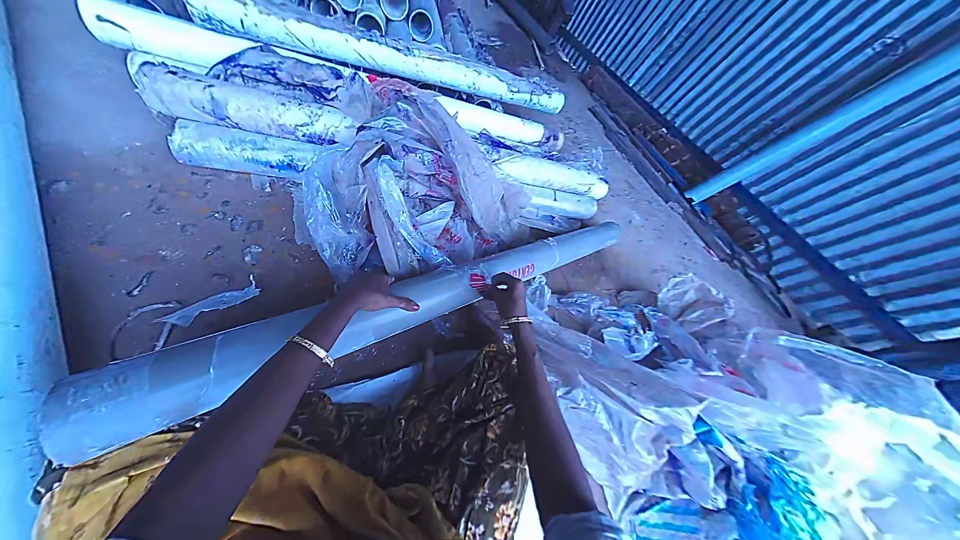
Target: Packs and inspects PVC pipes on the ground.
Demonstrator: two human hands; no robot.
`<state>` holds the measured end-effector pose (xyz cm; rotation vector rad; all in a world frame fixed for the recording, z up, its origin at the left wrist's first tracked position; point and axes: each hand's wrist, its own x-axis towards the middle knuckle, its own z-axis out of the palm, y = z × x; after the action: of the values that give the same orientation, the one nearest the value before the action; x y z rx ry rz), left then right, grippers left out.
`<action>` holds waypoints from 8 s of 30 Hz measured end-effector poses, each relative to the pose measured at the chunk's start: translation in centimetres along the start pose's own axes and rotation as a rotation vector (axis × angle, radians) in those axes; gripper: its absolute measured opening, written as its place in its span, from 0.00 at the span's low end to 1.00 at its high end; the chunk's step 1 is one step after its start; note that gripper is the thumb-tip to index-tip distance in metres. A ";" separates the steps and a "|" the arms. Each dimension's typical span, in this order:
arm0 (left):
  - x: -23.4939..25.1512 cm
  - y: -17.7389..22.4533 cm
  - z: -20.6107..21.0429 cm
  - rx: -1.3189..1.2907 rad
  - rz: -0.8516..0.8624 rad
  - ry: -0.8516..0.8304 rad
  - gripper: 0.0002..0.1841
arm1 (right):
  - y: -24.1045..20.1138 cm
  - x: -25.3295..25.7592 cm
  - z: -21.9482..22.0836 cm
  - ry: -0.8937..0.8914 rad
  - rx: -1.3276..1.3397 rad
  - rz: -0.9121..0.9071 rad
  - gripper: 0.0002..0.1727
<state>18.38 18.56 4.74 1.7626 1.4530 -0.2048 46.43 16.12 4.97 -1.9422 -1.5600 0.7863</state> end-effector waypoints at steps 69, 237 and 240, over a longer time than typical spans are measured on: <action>8.4 21.6 1.9 0.551 0.427 0.115 0.17 | -0.4 -3.3 7.5 0.509 1.284 0.723 0.44; -14.6 2.1 15.4 0.251 0.163 0.778 0.60 | 9.2 4.1 -10.6 -0.113 -0.530 -0.129 0.19; -12.3 6.6 13.7 0.203 0.187 0.583 0.57 | 7.4 5.6 -9.0 -0.270 -0.611 -0.141 0.17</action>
<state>25.20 0.30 6.32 2.2303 1.6924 0.2954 58.81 19.82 5.28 -2.1592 -2.2802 0.5682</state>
